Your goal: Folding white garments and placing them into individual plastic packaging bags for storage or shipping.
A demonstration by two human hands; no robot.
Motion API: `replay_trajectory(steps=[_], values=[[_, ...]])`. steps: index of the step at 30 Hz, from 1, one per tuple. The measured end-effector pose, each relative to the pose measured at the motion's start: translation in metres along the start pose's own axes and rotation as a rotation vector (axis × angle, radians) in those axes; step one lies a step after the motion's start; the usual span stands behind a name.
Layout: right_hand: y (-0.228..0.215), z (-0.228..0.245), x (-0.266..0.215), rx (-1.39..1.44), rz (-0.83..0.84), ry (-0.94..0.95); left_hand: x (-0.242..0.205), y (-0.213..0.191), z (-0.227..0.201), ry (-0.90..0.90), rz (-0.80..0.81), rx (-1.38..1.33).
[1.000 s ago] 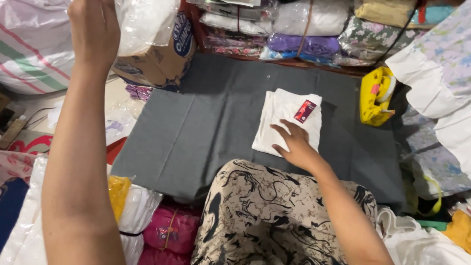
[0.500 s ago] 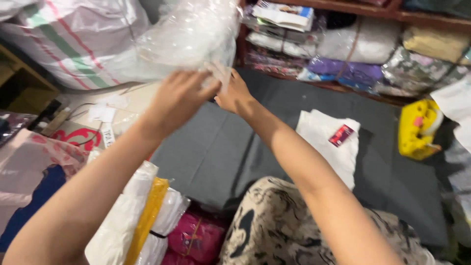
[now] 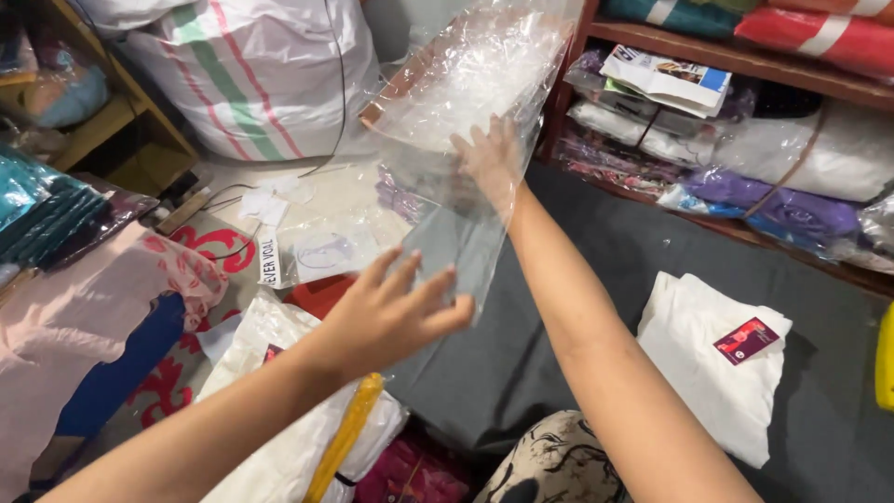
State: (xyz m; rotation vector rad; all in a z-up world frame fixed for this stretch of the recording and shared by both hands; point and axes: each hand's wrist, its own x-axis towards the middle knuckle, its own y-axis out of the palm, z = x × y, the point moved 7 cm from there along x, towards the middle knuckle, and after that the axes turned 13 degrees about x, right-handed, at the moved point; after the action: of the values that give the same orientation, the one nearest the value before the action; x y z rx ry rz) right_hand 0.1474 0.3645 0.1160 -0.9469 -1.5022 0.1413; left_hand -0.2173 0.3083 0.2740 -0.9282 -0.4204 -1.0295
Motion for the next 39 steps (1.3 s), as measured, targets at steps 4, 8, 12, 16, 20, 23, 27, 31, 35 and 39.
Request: replay_trajectory(steps=[4, 8, 12, 16, 20, 23, 27, 31, 35, 39], values=[[-0.026, 0.007, 0.008, 0.016, 0.438, 0.120, 0.008, -0.048, -0.007, -0.016, 0.055, -0.123], [-0.070, 0.019, -0.003, 0.278, 0.229, 0.181, 0.015, -0.065, 0.004, -0.112, 0.113, -0.358], [-0.168, 0.035, -0.038, 0.974, 0.170, 0.313, 0.034, -0.088, 0.031, -0.196, 0.037, -0.422], [-0.231, -0.005, -0.102, 1.806, 0.088, 0.506, 0.039, -0.093, 0.056, -0.426, 0.004, -0.588], [-0.296, -0.063, -0.165, 1.791, -0.145, 0.868, 0.061, -0.075, 0.062, -0.525, -0.014, -0.873], [-0.315, -0.112, -0.233, 1.758, -0.228, 0.991, 0.064, -0.031, 0.059, -0.647, -0.033, -1.177], [-0.374, -0.130, -0.253, 1.538, -0.323, 1.139, 0.075, 0.035, 0.053, -0.690, 0.047, -1.176], [-0.423, -0.124, -0.255, 1.439, -0.355, 1.172, 0.083, 0.094, 0.053, -0.788, 0.061, -1.241], [-0.454, -0.121, -0.255, 1.352, -0.343, 1.120, 0.086, 0.106, 0.062, -0.833, 0.093, -1.179], [-0.452, -0.095, -0.251, 1.386, -0.227, 1.120, 0.075, 0.093, 0.059, -0.747, 0.108, -1.179]])
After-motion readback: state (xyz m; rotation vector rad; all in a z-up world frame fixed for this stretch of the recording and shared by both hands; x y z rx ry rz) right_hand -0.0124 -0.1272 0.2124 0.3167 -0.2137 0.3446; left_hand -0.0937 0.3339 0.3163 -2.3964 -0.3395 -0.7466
